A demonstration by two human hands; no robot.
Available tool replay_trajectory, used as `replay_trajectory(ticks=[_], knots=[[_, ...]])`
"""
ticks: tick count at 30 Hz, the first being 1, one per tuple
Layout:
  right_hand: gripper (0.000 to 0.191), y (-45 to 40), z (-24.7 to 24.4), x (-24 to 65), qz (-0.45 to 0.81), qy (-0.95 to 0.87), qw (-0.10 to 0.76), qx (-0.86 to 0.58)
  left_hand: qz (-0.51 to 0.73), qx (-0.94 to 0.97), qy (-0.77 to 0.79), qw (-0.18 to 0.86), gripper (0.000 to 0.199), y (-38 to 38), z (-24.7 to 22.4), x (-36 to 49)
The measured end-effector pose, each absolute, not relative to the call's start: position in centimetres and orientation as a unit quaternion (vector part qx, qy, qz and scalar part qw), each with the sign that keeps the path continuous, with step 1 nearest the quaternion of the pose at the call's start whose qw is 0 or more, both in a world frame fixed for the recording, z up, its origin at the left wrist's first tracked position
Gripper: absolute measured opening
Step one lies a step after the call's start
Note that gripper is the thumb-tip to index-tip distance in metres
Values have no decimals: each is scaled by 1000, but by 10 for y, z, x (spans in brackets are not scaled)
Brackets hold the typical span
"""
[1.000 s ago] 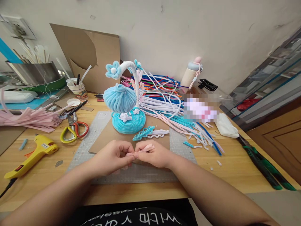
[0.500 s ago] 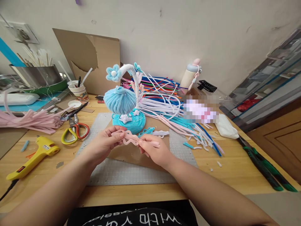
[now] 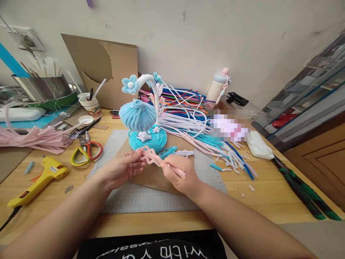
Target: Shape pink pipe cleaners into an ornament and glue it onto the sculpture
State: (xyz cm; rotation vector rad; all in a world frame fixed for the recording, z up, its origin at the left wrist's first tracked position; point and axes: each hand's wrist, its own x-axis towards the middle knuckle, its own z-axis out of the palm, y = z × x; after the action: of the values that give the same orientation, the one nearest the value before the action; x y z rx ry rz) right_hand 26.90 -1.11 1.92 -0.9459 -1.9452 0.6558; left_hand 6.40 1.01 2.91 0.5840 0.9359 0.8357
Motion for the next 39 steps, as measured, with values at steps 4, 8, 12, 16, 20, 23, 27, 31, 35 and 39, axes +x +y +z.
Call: replay_trajectory(ticks=[4, 8, 12, 16, 20, 23, 27, 31, 35, 39], knots=[[20, -12, 18, 269, 244, -800, 423, -348, 392, 276, 438, 760, 18, 10, 29, 63], [17, -12, 17, 270, 220, -818, 415, -332, 404, 292, 443, 745, 19, 12, 29, 63], [21, -13, 17, 269, 272, -792, 424, -345, 461, 342, 407, 711, 17, 12, 27, 66], [32, -14, 14, 261, 447, -643, 472, -405, 520, 387, 393, 652, 16, 11, 24, 71], [32, -12, 15, 249, 621, -445, 510, -396, 566, 405, 377, 611, 17, 9, 25, 74], [28, -11, 20, 247, 749, -287, 460, -380, 580, 402, 371, 603, 15, 8, 27, 77], [26, -9, 24, 252, 824, -179, 417, -338, 576, 396, 371, 611, 18, 7, 28, 80], [25, -7, 24, 256, 851, -149, 393, -314, 579, 410, 372, 599, 17, 8, 25, 79], [27, -6, 22, 257, 851, -171, 382, -317, 578, 428, 367, 590, 14, 9, 23, 77], [29, -11, 18, 255, 743, -343, 460, -345, 567, 407, 356, 622, 15, 12, 24, 73]])
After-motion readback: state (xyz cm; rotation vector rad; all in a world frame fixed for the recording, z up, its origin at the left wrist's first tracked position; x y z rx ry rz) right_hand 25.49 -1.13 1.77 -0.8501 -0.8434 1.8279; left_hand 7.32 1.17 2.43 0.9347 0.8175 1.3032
